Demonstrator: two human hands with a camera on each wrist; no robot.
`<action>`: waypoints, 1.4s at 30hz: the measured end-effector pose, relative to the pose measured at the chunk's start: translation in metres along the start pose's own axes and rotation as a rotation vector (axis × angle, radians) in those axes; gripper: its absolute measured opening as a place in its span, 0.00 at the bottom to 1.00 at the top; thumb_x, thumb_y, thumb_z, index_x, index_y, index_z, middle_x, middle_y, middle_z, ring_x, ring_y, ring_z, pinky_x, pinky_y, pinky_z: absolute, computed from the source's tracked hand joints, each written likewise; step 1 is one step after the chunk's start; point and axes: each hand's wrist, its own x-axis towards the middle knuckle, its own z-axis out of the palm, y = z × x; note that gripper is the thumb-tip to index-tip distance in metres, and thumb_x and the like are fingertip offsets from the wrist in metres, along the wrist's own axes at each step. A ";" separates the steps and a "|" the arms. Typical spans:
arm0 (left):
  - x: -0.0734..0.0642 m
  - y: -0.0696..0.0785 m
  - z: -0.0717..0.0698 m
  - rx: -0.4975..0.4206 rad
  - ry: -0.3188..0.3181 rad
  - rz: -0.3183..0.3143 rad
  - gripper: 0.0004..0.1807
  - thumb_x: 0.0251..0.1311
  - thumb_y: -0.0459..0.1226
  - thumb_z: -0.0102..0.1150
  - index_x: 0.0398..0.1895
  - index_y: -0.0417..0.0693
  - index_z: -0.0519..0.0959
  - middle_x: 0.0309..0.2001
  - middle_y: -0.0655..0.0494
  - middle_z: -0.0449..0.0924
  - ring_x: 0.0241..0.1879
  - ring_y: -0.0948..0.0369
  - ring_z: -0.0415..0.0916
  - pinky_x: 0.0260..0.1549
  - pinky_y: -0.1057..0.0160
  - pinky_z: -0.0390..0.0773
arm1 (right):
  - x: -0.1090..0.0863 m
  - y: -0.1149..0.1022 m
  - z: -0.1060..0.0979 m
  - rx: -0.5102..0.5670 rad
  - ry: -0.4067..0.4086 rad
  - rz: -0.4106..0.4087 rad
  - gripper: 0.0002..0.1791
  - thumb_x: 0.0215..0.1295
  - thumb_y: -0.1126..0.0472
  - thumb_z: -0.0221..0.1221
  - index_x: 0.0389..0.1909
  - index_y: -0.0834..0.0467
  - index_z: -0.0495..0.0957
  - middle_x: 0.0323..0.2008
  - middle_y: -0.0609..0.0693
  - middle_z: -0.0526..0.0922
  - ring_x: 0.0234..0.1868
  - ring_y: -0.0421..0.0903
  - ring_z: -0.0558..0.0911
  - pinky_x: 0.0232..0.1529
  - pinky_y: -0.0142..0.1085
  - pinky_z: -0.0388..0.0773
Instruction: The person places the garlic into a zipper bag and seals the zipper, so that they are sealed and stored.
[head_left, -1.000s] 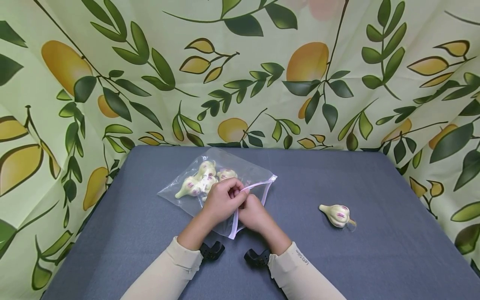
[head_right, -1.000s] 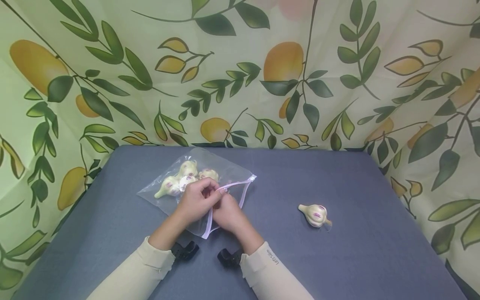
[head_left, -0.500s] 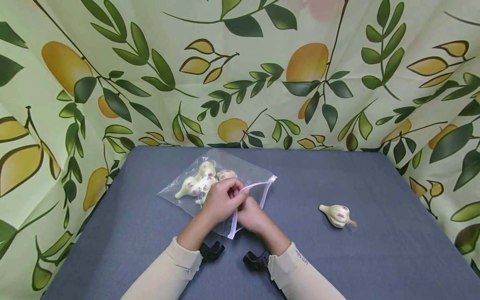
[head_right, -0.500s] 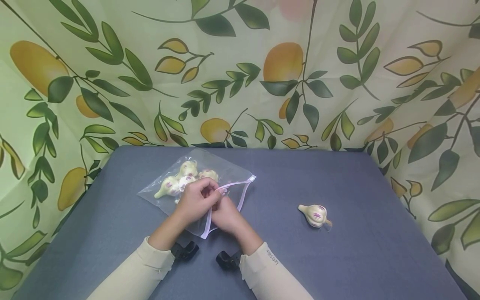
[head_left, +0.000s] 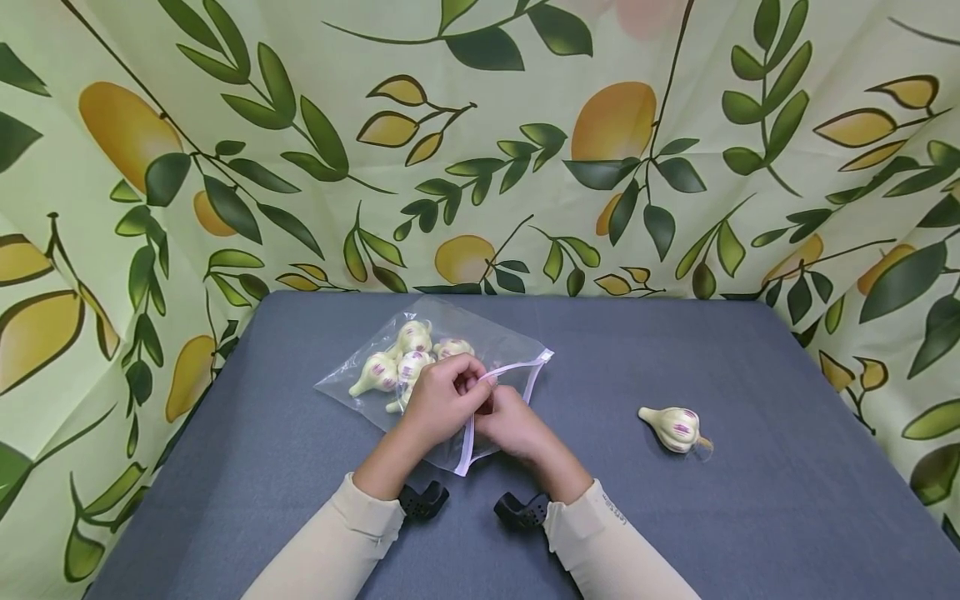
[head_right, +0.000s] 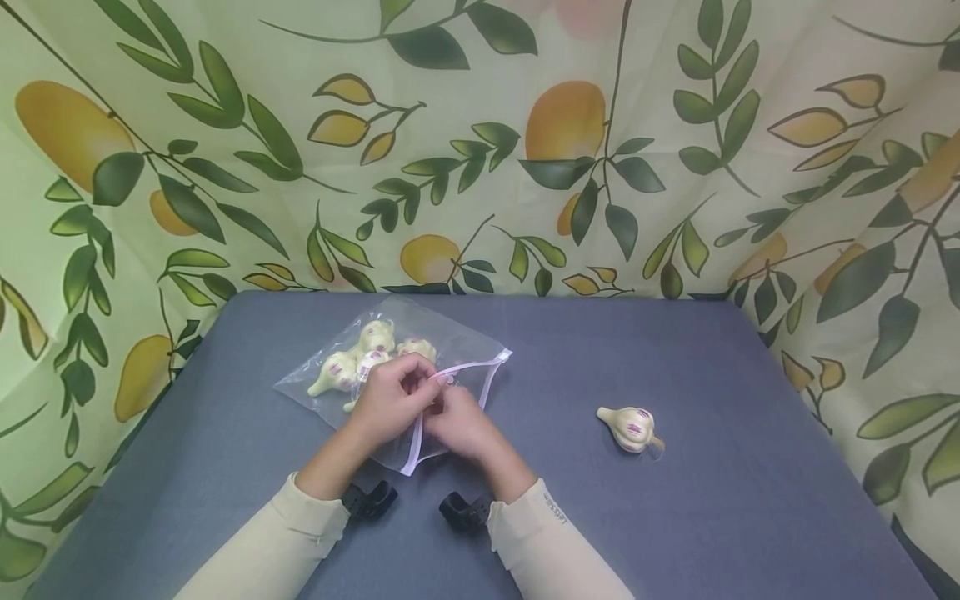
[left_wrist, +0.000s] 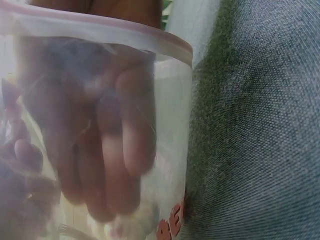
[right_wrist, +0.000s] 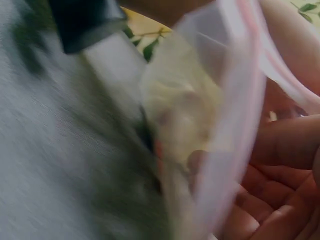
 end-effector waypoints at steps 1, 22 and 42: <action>0.000 0.000 0.000 -0.002 0.000 0.000 0.06 0.52 0.37 0.63 0.23 0.53 0.76 0.19 0.64 0.70 0.20 0.67 0.66 0.20 0.70 0.68 | 0.000 -0.001 -0.004 -0.021 -0.009 -0.011 0.13 0.52 0.71 0.59 0.41 0.65 0.79 0.34 0.53 0.82 0.32 0.39 0.75 0.35 0.29 0.73; -0.001 0.003 0.000 -0.008 -0.023 -0.009 0.07 0.52 0.38 0.65 0.23 0.52 0.76 0.19 0.64 0.68 0.19 0.68 0.65 0.19 0.71 0.67 | -0.044 -0.022 -0.140 -0.524 0.130 0.145 0.18 0.61 0.50 0.60 0.47 0.55 0.80 0.40 0.49 0.84 0.41 0.45 0.80 0.42 0.42 0.76; -0.002 0.003 0.001 -0.020 -0.026 -0.007 0.07 0.52 0.37 0.65 0.23 0.53 0.75 0.19 0.64 0.69 0.19 0.68 0.65 0.19 0.71 0.67 | -0.101 0.031 -0.222 -0.407 0.067 0.578 0.47 0.55 0.37 0.61 0.66 0.64 0.59 0.60 0.69 0.68 0.44 0.54 0.77 0.32 0.41 0.77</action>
